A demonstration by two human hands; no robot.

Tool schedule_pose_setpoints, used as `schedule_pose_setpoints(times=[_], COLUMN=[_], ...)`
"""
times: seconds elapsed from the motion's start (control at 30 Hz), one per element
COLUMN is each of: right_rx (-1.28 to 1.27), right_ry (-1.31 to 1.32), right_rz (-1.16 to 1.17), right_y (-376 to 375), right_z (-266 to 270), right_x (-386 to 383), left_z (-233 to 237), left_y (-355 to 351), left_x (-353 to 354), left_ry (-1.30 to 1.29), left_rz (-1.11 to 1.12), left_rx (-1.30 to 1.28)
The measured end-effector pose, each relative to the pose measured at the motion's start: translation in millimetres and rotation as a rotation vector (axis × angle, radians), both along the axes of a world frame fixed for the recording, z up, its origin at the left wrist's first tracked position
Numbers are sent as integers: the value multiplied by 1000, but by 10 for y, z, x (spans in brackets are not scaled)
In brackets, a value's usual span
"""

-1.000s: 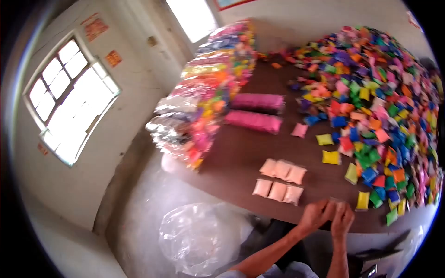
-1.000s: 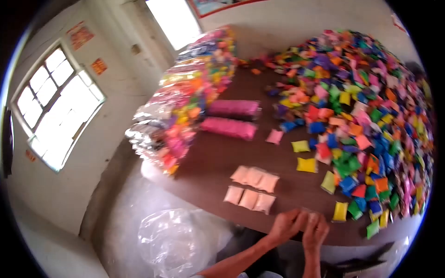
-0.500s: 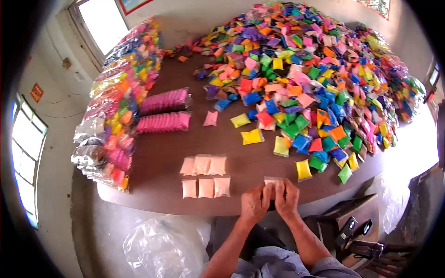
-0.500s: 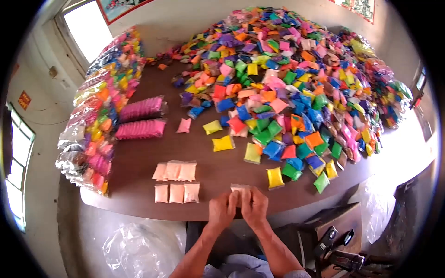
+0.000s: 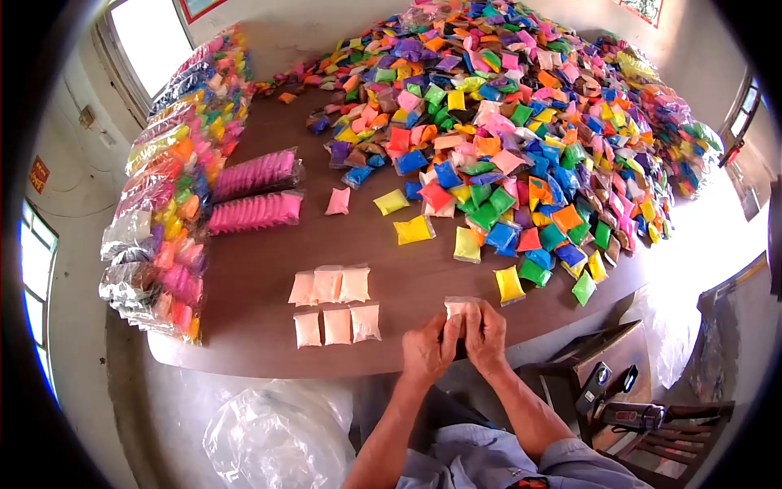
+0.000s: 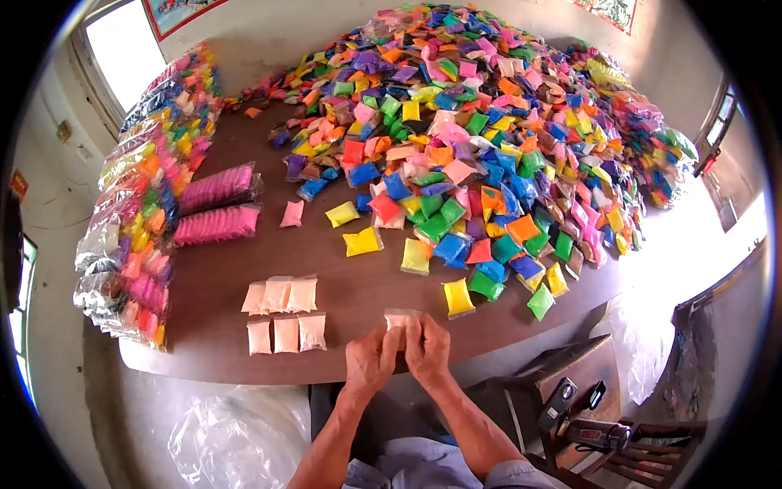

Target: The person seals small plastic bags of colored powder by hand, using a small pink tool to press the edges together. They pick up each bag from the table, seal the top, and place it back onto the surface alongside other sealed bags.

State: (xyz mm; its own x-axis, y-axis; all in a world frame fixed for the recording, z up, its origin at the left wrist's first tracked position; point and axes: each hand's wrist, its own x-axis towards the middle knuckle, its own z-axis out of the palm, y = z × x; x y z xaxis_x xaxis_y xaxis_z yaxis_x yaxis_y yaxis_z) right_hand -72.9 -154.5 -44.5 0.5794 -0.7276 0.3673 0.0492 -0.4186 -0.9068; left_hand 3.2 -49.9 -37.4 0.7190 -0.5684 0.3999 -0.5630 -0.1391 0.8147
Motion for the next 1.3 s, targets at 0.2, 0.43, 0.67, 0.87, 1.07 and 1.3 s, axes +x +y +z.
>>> schedule_pose_setpoints(times=[0.2, 0.43, 0.67, 0.87, 1.07, 1.3], right_rx=[-1, -92, 71, -5, -148, -157], right_ry=[37, 66, 27, 12, 60, 73], right_rz=[35, -14, 24, 15, 131, 65], right_y=[34, -46, 23, -23, -12, 35], right_z=[29, -6, 95, 96, 162, 191], right_x=[30, -23, 16, -13, -44, 17], left_z=[-18, 84, 30, 32, 78, 69], left_y=[24, 41, 38, 41, 52, 65], left_x=[-24, -33, -17, -9, 35, 20], left_ry=[-20, 122, 17, 174, 157, 147], left_rz=[112, 30, 58, 37, 100, 132], left_rx=[-18, -18, -24, -37, -52, -12])
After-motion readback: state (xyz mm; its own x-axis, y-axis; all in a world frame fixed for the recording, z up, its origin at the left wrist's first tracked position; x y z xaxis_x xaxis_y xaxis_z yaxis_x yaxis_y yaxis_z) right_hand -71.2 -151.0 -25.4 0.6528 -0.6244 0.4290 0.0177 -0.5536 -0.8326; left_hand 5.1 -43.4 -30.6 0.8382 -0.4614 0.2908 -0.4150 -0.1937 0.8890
